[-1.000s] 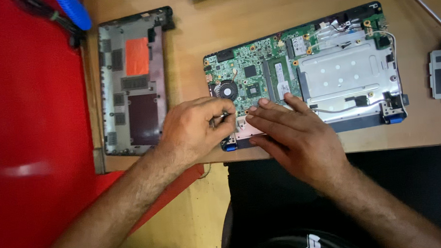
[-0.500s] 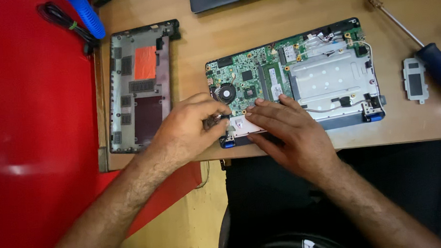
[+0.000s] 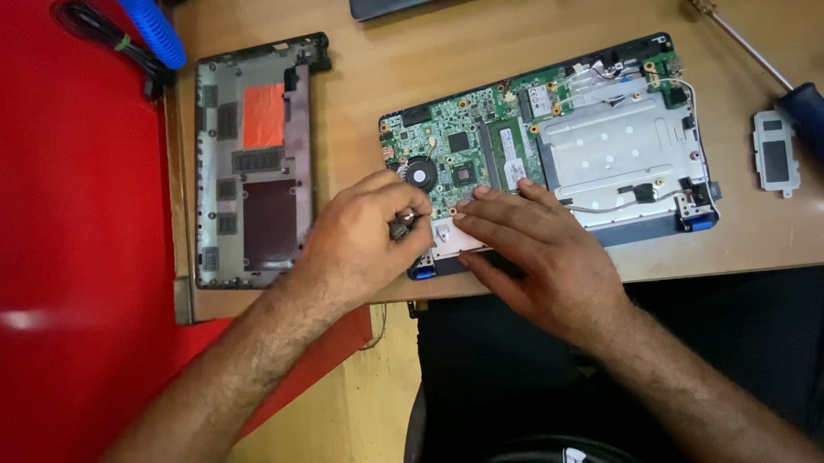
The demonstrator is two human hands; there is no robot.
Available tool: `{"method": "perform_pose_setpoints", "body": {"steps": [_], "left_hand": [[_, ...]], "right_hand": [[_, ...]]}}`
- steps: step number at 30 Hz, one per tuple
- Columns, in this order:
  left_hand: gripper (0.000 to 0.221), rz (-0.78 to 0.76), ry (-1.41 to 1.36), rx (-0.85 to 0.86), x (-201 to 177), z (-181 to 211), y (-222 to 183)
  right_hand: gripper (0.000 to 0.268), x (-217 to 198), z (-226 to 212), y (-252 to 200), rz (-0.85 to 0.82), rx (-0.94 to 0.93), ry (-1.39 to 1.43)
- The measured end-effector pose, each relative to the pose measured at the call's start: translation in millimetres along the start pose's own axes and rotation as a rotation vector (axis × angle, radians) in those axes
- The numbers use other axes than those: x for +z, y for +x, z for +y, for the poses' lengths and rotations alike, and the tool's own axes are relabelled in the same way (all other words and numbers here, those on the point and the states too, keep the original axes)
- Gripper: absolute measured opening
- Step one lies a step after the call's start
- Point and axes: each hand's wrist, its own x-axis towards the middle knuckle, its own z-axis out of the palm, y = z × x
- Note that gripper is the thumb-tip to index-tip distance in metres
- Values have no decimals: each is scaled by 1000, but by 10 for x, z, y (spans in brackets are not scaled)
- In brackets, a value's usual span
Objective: The person is repairing a disassembled laptop on a workbench. They remove the back cover, inspect the internal components, and use a small tool to adjust or clean parts of the motherboard. The person then handles a small black component, possibly a battery or connector, before placing it back into the laptop chassis.
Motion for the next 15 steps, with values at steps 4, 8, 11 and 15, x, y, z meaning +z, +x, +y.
{"method": "perform_pose_setpoints", "body": {"steps": [4, 8, 11, 15], "left_hand": [[7, -7, 63, -26, 24, -7, 48], [5, 34, 87, 23, 120, -63, 31], [6, 41, 15, 43, 91, -45, -8], [9, 90, 23, 119, 144, -85, -24]], "right_hand": [[36, 5, 2, 2, 5, -8, -16], [37, 15, -7, 0, 13, 12, -10], [37, 26, 3, -4, 1, 2, -17], [36, 14, -13, 20, -1, -5, 1]]}}
